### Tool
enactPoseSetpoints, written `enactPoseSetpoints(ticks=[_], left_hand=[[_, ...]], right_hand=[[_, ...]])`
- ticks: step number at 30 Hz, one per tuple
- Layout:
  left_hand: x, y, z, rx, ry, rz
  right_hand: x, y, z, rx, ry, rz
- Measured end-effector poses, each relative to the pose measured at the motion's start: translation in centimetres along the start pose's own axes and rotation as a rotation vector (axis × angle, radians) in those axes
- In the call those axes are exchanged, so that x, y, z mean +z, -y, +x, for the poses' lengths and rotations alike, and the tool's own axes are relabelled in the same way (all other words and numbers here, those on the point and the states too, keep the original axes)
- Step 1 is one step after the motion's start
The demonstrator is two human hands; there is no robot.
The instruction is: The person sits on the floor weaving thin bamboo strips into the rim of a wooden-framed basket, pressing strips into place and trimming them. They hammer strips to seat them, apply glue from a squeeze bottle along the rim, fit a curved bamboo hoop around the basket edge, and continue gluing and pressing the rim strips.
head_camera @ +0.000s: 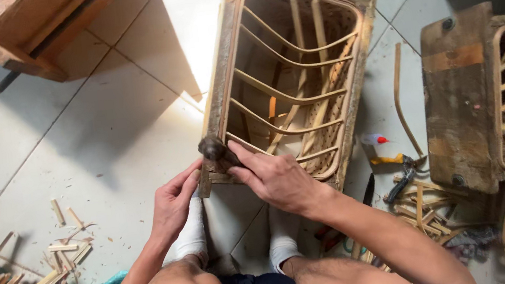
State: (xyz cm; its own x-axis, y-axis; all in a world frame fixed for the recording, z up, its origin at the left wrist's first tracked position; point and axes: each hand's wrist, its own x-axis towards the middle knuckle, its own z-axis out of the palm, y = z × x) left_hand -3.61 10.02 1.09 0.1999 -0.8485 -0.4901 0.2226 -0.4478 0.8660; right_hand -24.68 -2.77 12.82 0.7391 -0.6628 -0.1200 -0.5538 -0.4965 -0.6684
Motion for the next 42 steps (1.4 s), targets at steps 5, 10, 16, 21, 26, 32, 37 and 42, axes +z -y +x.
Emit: enactPoseSetpoints(ticks=[5,10,16,21,26,32,37,42], left_hand=[[0.1,-2.5,-1.4,0.767,-0.091,0.678],[1.8,-4.6,0.2,1.225,0.256,0.911],[3.9,-5.4,2.6,1.205,0.502,1.126],[4.2,-5.5,2.4,1.150,0.545,1.206],[4.4,-5.5,2.4,1.137,0.560,1.190],[4.4,-5.3,2.5,1.149,0.551,1.156],[4.7,-5.6,2.5,1.157,0.543,1.133],[4.7,-5.5,2.4,1.111,0.538,1.113]], right_hand=[[-1.7,-2.9,-7.8,0.105,-0.289,0.167],[-1.8,-4.4,-17.9,0.250,-0.473,-0.030],[0.6,-5.0,-21.7,0.121,-0.361,0.022],[0.8,-5.9,-20.9,0.192,-0.264,0.024],[0.0,-6.2,-21.9,0.401,-0.399,0.157],[-0.1,-7.5,-23.1,0.603,-0.479,0.135],[0.5,-7.8,-23.2,0.571,-0.553,0.112],[1.8,-7.1,-23.7,0.652,-0.572,0.137]])
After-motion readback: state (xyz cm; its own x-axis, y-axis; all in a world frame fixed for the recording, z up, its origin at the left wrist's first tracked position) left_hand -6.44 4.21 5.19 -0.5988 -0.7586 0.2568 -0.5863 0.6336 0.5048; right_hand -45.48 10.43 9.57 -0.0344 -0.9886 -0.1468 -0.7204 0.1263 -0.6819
